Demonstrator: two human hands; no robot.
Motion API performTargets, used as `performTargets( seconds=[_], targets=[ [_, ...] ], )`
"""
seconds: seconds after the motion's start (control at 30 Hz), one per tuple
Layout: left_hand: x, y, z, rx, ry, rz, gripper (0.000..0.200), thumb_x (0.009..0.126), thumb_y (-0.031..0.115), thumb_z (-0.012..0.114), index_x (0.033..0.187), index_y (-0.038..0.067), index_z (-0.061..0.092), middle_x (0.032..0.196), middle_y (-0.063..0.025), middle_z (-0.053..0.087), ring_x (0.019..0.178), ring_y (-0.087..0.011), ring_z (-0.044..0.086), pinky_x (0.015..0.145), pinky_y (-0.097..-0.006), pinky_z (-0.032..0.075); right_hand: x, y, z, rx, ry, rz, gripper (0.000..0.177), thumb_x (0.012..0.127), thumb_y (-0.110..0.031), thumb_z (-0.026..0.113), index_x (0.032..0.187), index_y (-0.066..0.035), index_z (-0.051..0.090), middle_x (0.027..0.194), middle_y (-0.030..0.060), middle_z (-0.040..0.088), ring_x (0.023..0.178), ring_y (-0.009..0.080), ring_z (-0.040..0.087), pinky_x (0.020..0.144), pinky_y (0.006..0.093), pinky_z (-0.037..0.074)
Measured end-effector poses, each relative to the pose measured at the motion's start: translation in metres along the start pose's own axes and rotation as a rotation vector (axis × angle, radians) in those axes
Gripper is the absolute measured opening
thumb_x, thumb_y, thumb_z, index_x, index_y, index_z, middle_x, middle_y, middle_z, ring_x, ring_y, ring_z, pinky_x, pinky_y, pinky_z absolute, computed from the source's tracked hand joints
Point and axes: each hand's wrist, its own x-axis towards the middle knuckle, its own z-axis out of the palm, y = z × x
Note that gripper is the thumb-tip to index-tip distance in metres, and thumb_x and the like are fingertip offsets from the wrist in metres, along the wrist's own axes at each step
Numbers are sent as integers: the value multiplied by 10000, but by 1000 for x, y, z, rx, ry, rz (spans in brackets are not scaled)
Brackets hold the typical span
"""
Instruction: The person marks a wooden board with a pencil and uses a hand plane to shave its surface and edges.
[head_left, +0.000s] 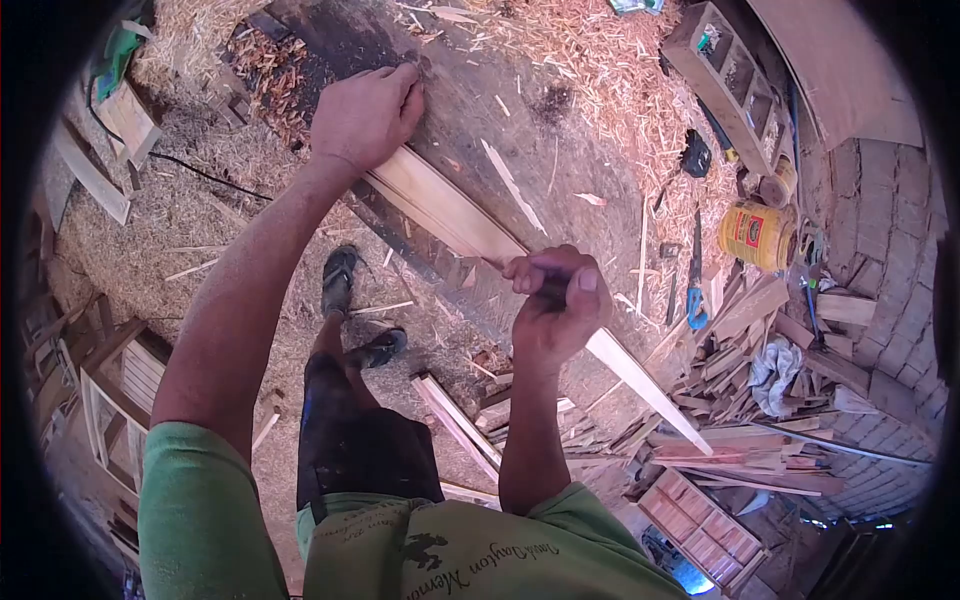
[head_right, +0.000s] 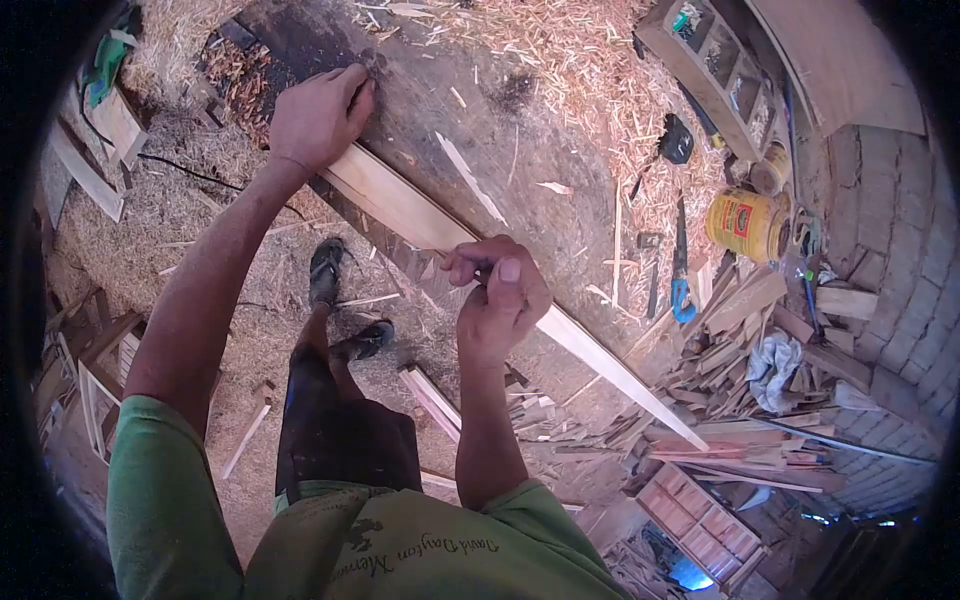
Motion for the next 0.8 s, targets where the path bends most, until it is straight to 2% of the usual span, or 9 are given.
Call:
performTargets(
  seconds=[0.13, 0.23, 0.33, 0.4, 0.43, 0.47, 0.6, 0.7, 0.8],
  targets=[
    [1, -2, 1, 8, 9, -4, 209, 1078, 309, 620, 1067, 108, 673, 983, -116, 753, 958, -371, 742, 806, -513, 597, -5, 12, 4, -11, -26, -116, 547, 1108, -417, 579, 924, 91, 667, 764, 157, 606, 645, 224, 598, 670, 441, 595],
    [-2, -1, 2, 14, 16, 1, 220, 1068, 317, 608, 1090, 110, 681, 977, -113, 762, 962, -355, 757, 822, -517, 611, -6, 11, 13, -127, -49, -136, 541, 1143, -394, 530, 919, 75, 678, 741, 143, 614, 634, 221, 610, 672, 403, 590],
    [-1, -2, 3, 13, 22, 12, 235, 1062, 326, 605, 1113, 111, 687, 975, -114, 767, 961, -351, 764, 829, -520, 617, 17, 1, 20, -139, 44, 112, 551, 1177, -373, 479, 915, 64, 688, 699, 119, 611, 621, 222, 623, 669, 383, 586],
    [-5, -1, 4, -4, 8, 15, 245, 1061, 334, 608, 1120, 109, 688, 978, -116, 769, 961, -354, 764, 827, -521, 616, 30, 12, 21, -174, 26, 231, 527, 1169, -346, 516, 903, 74, 691, 717, 103, 614, 647, 186, 620, 648, 356, 555],
    [-6, 0, 3, -15, -2, 20, 252, 1061, 339, 608, 1119, 108, 688, 981, -117, 771, 964, -356, 764, 826, -522, 615, 35, 16, 22, -184, 20, 283, 515, 1165, -332, 535, 897, 79, 692, 726, 95, 615, 661, 168, 618, 637, 342, 539],
    [-1, -3, 0, -16, 0, 28, 258, 1061, 345, 609, 1119, 106, 687, 983, -118, 772, 966, -358, 764, 826, -523, 614, 26, 13, 24, -156, 9, 235, 523, 1170, -337, 519, 919, 81, 709, 716, 87, 610, 660, 182, 629, 648, 338, 546],
    [4, 1, -5, -4, -93, 0, 283, 1060, 372, 618, 1148, 109, 675, 1003, -135, 785, 986, -376, 766, 840, -538, 608, 12, 1, 36, 16, -6, 218, 536, 1166, -340, 517, 947, 103, 727, 764, 105, 637, 666, 187, 613, 671, 354, 571],
    [9, 4, -14, -3, -239, -51, 321, 1054, 392, 628, 1199, 109, 670, 1026, -145, 794, 1010, -388, 766, 867, -537, 605, 18, 12, 46, 98, -14, 47, 562, 1167, -365, 502, 940, 108, 702, 725, 145, 606, 678, 239, 612, 711, 448, 582],
    [11, -1, -13, -135, -250, -48, 327, 1038, 427, 664, 1085, 103, 664, 949, -147, 775, 942, -413, 753, 821, -541, 582, 24, 13, 61, 248, -31, 69, 549, 1159, -347, 507, 937, 119, 695, 734, 139, 594, 688, 236, 595, 721, 451, 581]
  ],
)
